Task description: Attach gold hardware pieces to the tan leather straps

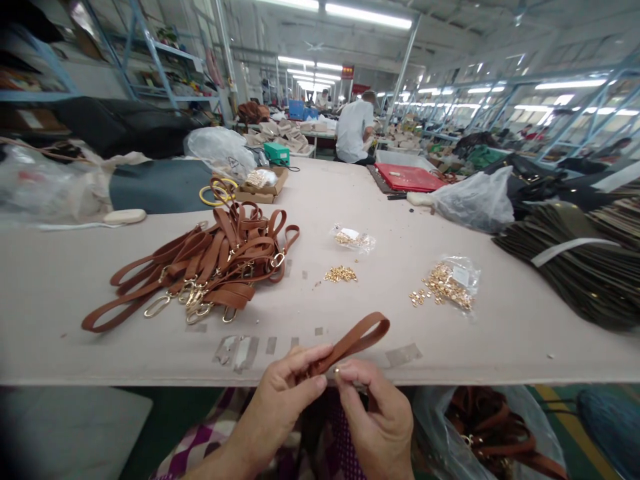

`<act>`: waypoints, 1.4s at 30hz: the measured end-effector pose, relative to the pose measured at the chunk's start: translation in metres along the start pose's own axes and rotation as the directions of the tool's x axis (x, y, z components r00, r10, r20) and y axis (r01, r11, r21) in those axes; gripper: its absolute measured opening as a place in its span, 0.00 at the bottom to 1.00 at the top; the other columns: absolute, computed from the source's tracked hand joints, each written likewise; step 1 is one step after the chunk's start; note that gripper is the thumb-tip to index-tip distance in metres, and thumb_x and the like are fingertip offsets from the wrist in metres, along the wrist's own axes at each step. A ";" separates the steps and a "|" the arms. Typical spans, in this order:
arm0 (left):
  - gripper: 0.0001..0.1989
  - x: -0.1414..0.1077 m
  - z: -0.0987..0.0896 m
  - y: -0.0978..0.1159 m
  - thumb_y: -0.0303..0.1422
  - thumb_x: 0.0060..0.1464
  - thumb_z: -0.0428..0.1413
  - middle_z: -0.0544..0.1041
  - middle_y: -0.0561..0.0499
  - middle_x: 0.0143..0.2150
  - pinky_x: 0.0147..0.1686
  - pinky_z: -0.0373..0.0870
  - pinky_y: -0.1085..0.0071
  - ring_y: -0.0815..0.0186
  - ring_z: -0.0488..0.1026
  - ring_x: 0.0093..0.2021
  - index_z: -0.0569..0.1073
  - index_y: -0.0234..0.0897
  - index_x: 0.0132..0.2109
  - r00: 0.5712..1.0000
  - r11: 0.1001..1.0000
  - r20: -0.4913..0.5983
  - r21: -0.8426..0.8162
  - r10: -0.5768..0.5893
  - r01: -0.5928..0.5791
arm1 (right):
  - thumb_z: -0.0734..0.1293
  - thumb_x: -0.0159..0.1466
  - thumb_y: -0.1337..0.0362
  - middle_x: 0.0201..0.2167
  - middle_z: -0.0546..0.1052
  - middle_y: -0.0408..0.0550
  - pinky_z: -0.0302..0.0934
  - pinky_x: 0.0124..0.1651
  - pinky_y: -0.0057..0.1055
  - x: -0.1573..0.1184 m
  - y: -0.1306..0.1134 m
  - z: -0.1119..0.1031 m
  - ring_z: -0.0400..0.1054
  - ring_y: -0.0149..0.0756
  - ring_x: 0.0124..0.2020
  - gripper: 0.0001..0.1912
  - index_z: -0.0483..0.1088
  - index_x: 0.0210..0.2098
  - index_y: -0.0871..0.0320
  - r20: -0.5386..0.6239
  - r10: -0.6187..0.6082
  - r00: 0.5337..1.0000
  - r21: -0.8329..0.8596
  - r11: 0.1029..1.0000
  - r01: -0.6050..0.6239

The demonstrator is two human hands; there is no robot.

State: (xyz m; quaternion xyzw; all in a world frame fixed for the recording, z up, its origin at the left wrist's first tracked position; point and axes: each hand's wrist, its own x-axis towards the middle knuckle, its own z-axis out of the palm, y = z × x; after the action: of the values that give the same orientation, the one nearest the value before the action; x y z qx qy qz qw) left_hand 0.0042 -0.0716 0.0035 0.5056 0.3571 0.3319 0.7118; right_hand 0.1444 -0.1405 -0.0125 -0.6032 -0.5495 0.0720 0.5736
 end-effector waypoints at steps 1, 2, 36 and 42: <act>0.18 -0.001 0.000 0.000 0.29 0.50 0.60 0.77 0.48 0.44 0.50 0.68 0.64 0.59 0.73 0.45 0.80 0.40 0.51 1.000 1.000 -0.010 0.002 0.005 -0.005 | 0.69 0.60 0.69 0.31 0.81 0.42 0.73 0.38 0.24 -0.001 0.000 0.000 0.76 0.33 0.32 0.05 0.75 0.34 0.52 -0.001 -0.005 1.000 0.005 1.000 0.005; 0.20 -0.001 0.001 0.000 0.29 0.50 0.61 0.77 0.48 0.44 0.50 0.68 0.65 0.59 0.73 0.46 0.79 0.40 0.52 1.000 1.000 -0.021 0.023 0.017 -0.016 | 0.69 0.60 0.70 0.31 0.80 0.41 0.73 0.38 0.24 -0.002 0.000 0.000 0.76 0.32 0.31 0.06 0.75 0.34 0.52 -0.001 -0.008 1.000 0.009 1.000 0.008; 0.14 -0.002 -0.005 -0.004 0.22 0.57 0.54 0.75 0.51 0.38 0.41 0.66 0.71 0.63 0.73 0.41 0.79 0.41 0.44 0.984 0.901 0.008 0.402 0.176 -0.164 | 0.69 0.61 0.66 0.30 0.80 0.42 0.70 0.36 0.25 -0.009 0.001 0.011 0.76 0.33 0.30 0.04 0.74 0.36 0.52 0.048 0.082 0.995 -0.161 0.984 -0.074; 0.15 -0.004 -0.001 -0.003 0.21 0.57 0.54 0.77 0.52 0.38 0.42 0.68 0.72 0.65 0.75 0.41 0.79 0.42 0.45 0.968 0.883 0.084 0.396 0.237 -0.251 | 0.74 0.55 0.59 0.30 0.80 0.47 0.72 0.36 0.29 -0.006 0.002 0.017 0.76 0.38 0.32 0.13 0.71 0.37 0.56 0.060 0.526 0.849 0.313 0.797 -0.516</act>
State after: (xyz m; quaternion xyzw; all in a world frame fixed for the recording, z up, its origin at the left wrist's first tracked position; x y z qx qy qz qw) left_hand 0.0017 -0.0755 0.0017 0.6878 0.3398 0.3297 0.5503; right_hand 0.1312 -0.1344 -0.0233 -0.6316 -0.3351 0.3052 0.6290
